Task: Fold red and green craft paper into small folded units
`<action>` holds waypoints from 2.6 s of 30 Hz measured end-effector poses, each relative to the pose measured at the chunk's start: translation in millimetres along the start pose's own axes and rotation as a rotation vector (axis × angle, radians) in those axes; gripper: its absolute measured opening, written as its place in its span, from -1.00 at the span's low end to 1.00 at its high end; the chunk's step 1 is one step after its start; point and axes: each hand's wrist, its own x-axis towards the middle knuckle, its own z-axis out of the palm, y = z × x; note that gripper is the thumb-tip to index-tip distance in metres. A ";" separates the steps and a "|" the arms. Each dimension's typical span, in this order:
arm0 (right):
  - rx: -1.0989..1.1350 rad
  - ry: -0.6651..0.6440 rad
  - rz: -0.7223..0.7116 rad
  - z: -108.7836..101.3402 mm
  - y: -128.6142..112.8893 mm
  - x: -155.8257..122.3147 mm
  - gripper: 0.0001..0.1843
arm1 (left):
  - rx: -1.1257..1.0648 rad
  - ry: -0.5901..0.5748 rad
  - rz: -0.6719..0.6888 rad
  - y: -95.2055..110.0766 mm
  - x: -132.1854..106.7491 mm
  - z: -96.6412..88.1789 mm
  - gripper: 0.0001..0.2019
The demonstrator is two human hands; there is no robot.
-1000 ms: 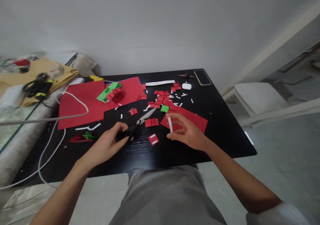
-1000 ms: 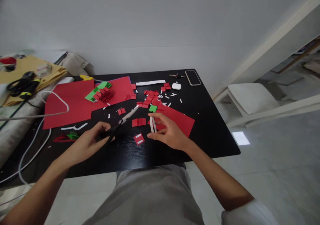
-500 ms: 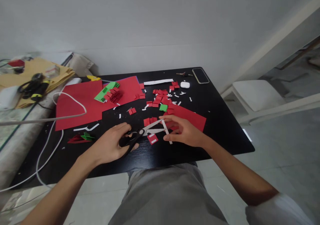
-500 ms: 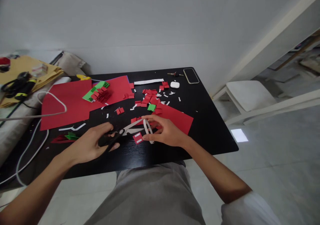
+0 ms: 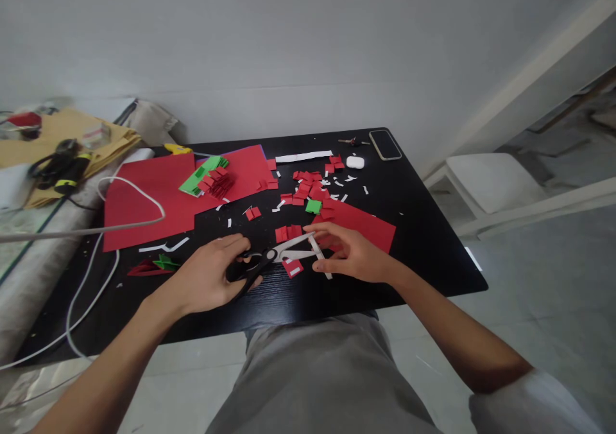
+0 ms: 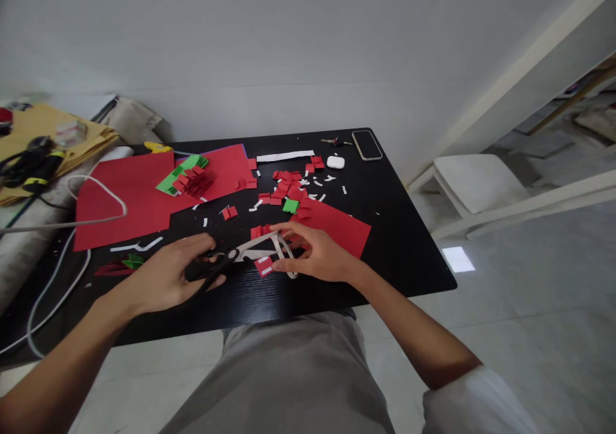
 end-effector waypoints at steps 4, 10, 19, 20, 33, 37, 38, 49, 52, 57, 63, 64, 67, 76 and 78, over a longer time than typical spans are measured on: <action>0.034 -0.028 -0.001 0.6 0.3 1.4 -0.46 | 0.088 0.045 -0.021 2.1 1.1 -0.9 -0.71; 0.057 -0.051 0.028 1.6 2.3 3.9 -0.46 | 0.154 0.092 -0.052 1.9 3.9 -0.2 -0.72; 0.131 -0.007 -0.075 2.5 9.7 7.4 -0.54 | 0.098 -0.060 -0.085 -2.9 0.3 5.1 -0.66; 0.140 0.001 -0.072 2.8 10.2 8.2 -0.56 | 0.108 -0.064 -0.074 -2.4 0.3 5.5 -0.66; 0.079 0.041 -0.057 9.0 9.7 11.6 -0.61 | 0.068 -0.153 -0.099 0.7 6.3 1.4 -0.58; 0.058 0.050 -0.056 9.9 10.7 12.0 -0.59 | 0.079 -0.157 -0.076 1.4 8.3 1.7 -0.59; 0.063 0.042 -0.048 9.9 11.0 11.8 -0.58 | 0.084 -0.158 -0.075 1.2 8.7 2.0 -0.59; 0.073 0.018 -0.096 8.8 13.9 10.6 -0.58 | 0.092 -0.201 -0.077 0.3 8.0 -0.5 -0.71; 0.085 -0.042 -0.090 7.8 13.1 8.2 -0.58 | 0.090 -0.204 -0.092 1.3 7.9 -1.7 -0.66; 0.056 -0.106 -0.031 -0.5 12.3 -1.7 -0.54 | 0.068 -0.160 -0.152 -6.4 4.3 1.2 -0.58; -0.330 0.145 -0.064 -31.6 14.4 -14.0 -0.49 | 0.211 -0.069 -0.296 -32.0 -6.6 14.2 -0.58; -0.421 0.186 -0.060 -36.7 18.1 -14.9 -0.50 | 0.232 -0.064 -0.318 -34.7 -8.3 16.5 -0.62; -0.589 0.230 -0.025 -45.9 34.2 -15.8 -0.46 | 0.290 -0.039 -0.392 -36.7 -12.6 22.8 -0.71; -0.466 0.339 -0.172 -24.7 31.1 -15.9 -0.53 | 0.340 -0.100 -0.507 -27.9 -16.5 26.7 -0.73; -0.161 0.264 -0.154 -16.5 22.6 -14.3 -0.55 | 0.335 -0.122 -0.493 -26.8 -16.6 24.3 -0.74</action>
